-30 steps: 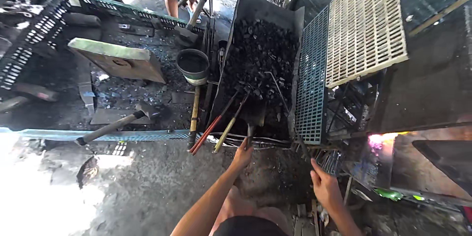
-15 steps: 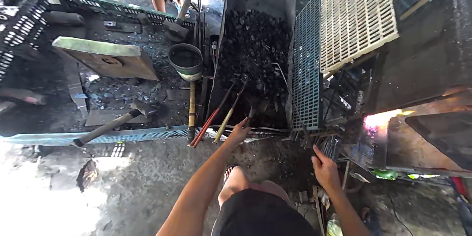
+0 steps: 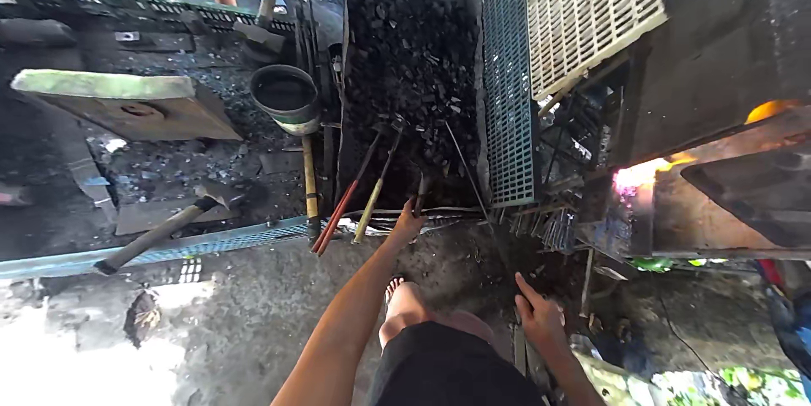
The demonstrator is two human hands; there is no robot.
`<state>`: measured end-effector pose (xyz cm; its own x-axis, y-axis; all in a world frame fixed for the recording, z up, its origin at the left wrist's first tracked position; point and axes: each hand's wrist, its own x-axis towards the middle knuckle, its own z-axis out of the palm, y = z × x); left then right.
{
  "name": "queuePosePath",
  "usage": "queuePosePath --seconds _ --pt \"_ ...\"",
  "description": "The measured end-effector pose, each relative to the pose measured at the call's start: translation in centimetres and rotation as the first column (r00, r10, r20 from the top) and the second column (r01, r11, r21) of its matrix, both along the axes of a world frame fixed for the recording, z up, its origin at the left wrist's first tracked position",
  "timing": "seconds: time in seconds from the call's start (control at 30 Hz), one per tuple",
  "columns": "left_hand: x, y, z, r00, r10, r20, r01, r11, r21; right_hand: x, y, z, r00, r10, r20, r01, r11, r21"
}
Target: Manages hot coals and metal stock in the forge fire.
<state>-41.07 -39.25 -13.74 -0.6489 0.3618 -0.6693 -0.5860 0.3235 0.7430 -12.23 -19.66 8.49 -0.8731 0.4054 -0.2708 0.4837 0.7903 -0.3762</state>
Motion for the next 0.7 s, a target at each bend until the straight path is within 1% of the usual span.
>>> queuePosePath --seconds 0.07,0.13,0.17,0.27,0.37,0.4,0.47,0.6,0.7 --pt "-0.3 0.2 0.5 0.999 -0.053 -0.011 0.052 0.991 -0.123 3.0 -0.7 0.6 0.999 -0.008 -0.038 0.008 1.0 -0.003" --pt "-0.5 0.2 0.4 0.992 -0.091 -0.092 0.072 0.977 -0.201 5.5 -1.5 1.7 0.995 -0.034 -0.098 0.033 0.999 -0.016" --pt "-0.5 0.3 0.1 0.986 -0.115 -0.125 0.085 0.971 -0.222 5.9 -1.7 2.0 0.993 -0.049 -0.108 0.047 0.999 -0.023" --pt "0.0 0.5 -0.5 0.975 -0.148 -0.168 0.106 0.966 -0.235 6.3 -1.8 2.3 0.994 -0.069 -0.079 0.064 0.996 -0.065" --pt "0.9 0.3 -0.3 0.972 -0.105 -0.211 0.065 0.98 -0.19 8.7 -2.4 3.6 0.992 -0.107 -0.064 0.097 0.986 -0.134" --pt "1.6 0.3 0.0 0.971 -0.085 -0.223 0.048 0.985 -0.166 10.1 -2.3 4.2 0.988 -0.121 -0.094 0.106 0.982 -0.155" --pt "3.1 0.3 1.4 0.97 -0.046 -0.238 0.016 0.992 -0.127 12.9 -1.5 5.0 0.972 -0.135 -0.192 0.099 0.977 -0.187" --pt "7.3 0.5 5.9 0.959 0.025 -0.283 -0.053 0.994 -0.093 18.8 1.1 6.2 0.942 -0.232 -0.244 0.142 0.931 -0.337" --pt "11.9 0.9 9.7 0.939 0.086 -0.333 -0.104 0.994 -0.037 24.3 4.1 6.6 0.905 -0.288 -0.312 0.144 0.9 -0.412"
